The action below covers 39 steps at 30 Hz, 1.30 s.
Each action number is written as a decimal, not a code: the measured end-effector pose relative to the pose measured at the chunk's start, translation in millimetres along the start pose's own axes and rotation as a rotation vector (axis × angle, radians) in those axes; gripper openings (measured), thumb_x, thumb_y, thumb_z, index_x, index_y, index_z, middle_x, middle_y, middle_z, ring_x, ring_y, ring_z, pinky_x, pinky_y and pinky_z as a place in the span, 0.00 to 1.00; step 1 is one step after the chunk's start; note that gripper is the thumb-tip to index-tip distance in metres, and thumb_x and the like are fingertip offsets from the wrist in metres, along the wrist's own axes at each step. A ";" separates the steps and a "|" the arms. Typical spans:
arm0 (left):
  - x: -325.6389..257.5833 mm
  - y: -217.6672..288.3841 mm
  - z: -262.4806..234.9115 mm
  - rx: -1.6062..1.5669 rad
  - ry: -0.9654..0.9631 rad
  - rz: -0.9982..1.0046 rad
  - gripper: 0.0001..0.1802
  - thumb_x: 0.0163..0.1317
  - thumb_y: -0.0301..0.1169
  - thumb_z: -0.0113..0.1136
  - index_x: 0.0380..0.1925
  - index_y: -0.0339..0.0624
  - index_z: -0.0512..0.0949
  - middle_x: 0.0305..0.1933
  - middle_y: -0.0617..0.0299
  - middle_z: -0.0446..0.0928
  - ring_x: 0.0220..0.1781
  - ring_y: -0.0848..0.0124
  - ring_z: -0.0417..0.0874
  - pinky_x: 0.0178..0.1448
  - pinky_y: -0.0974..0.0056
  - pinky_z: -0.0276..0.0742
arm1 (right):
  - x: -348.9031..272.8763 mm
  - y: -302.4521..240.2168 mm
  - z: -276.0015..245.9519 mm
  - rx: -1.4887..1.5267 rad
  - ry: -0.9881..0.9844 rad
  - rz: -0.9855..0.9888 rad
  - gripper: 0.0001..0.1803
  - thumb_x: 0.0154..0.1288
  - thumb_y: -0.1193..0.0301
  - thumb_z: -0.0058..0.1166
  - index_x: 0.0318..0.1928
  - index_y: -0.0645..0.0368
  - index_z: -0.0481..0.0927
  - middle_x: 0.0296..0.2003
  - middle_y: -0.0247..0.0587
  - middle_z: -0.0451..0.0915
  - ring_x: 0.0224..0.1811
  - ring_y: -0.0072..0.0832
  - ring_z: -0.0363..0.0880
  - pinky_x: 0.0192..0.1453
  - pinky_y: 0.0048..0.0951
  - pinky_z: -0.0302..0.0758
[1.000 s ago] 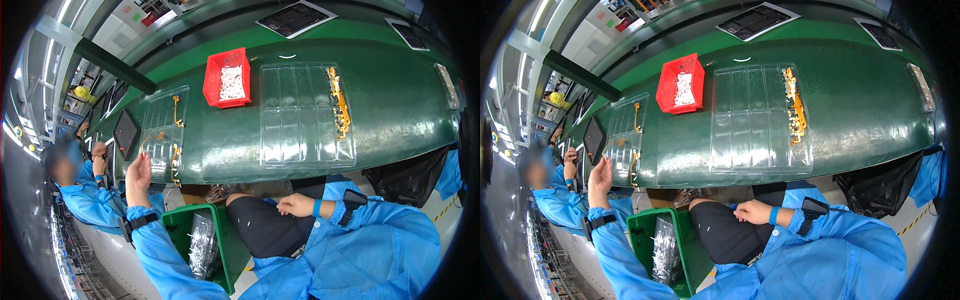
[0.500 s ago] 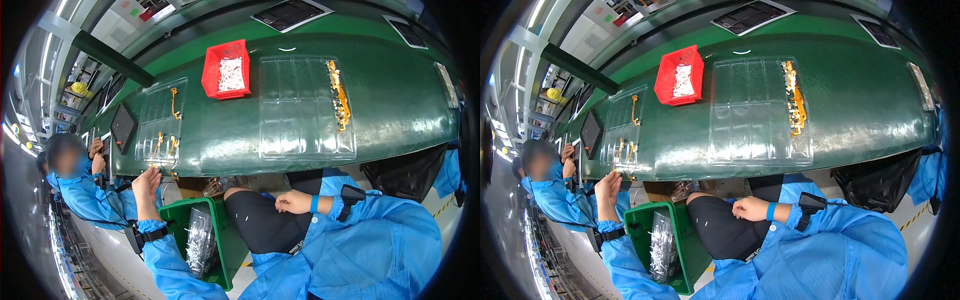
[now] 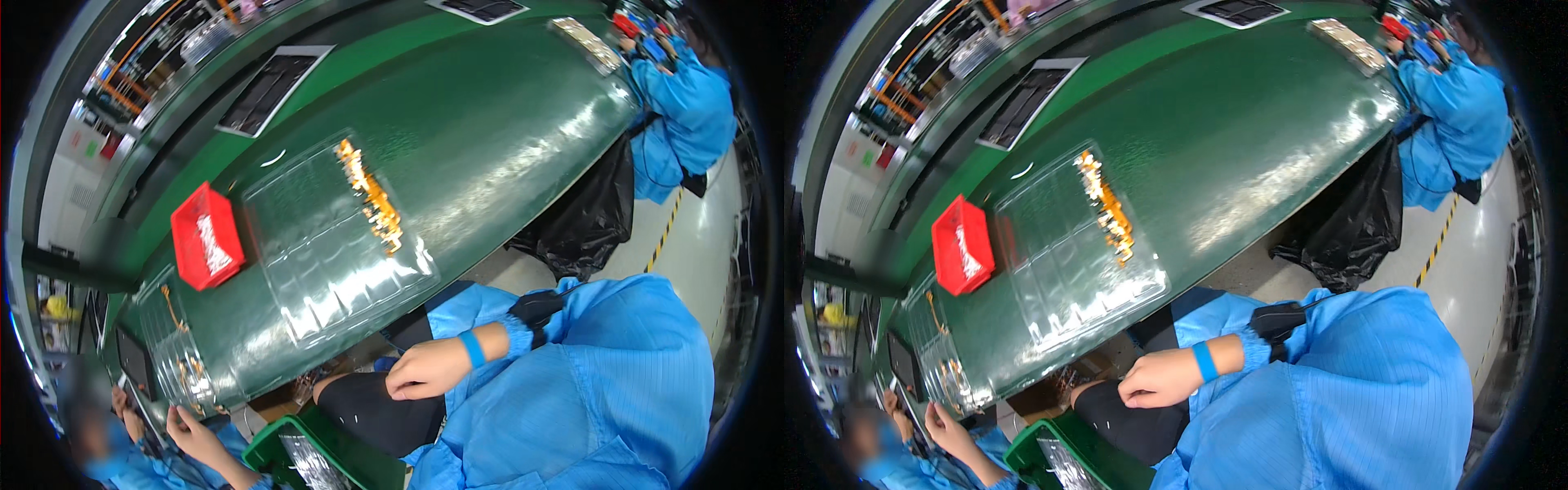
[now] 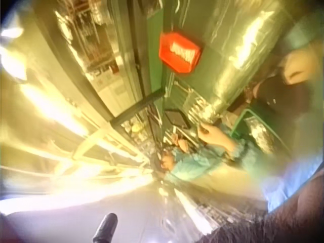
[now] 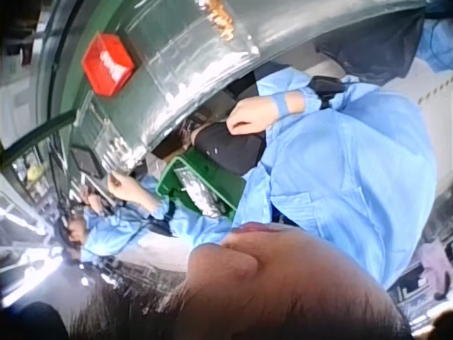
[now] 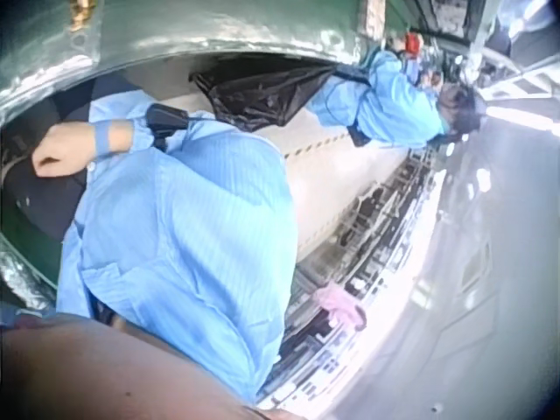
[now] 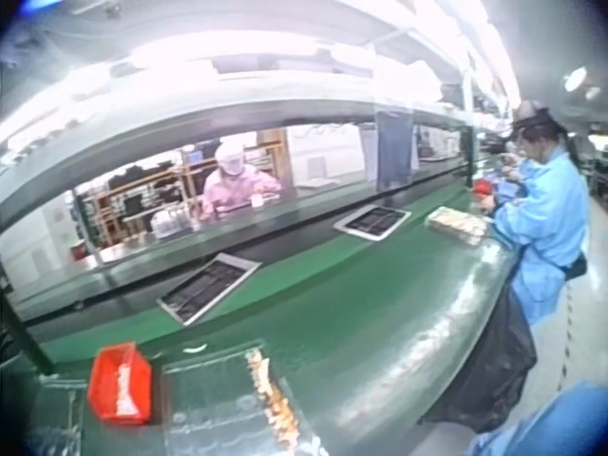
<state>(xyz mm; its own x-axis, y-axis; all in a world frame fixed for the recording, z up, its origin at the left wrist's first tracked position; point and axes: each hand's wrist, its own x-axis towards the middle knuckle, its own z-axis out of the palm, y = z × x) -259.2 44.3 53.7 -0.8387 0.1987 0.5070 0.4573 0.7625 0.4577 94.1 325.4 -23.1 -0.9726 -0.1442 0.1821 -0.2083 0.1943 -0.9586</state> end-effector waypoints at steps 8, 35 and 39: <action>-110.7 285.5 50.7 -0.504 -0.315 0.587 0.04 0.53 0.16 0.60 0.29 0.33 0.77 0.32 0.52 0.78 0.30 0.61 0.79 0.35 0.64 0.75 | -27.6 -66.7 -119.3 -0.792 0.801 -0.024 0.13 0.59 0.76 0.57 0.46 0.63 0.77 0.47 0.47 0.79 0.47 0.45 0.78 0.51 0.40 0.76; -153.5 343.6 128.6 -0.360 -0.557 0.695 0.07 0.56 0.22 0.62 0.35 0.37 0.78 0.51 0.50 0.73 0.53 0.52 0.72 0.55 0.54 0.70 | -32.1 -13.8 -126.1 -1.015 0.784 0.159 0.24 0.54 0.77 0.55 0.54 0.61 0.74 0.58 0.50 0.73 0.63 0.43 0.70 0.63 0.39 0.71; -144.2 346.4 118.8 -0.570 -0.787 0.506 0.09 0.58 0.22 0.59 0.40 0.36 0.77 0.52 0.50 0.73 0.54 0.52 0.72 0.56 0.54 0.70 | -34.7 -16.2 -128.6 -1.007 0.783 0.170 0.23 0.54 0.77 0.55 0.54 0.61 0.74 0.58 0.50 0.73 0.63 0.43 0.70 0.63 0.39 0.71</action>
<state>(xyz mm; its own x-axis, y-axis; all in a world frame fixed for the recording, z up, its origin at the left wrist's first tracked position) -15.0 352.9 52.3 -0.3766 0.9008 0.2160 0.7016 0.1251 0.7015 117.9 452.0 14.3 -0.7238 0.4933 0.4824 0.2716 0.8464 -0.4580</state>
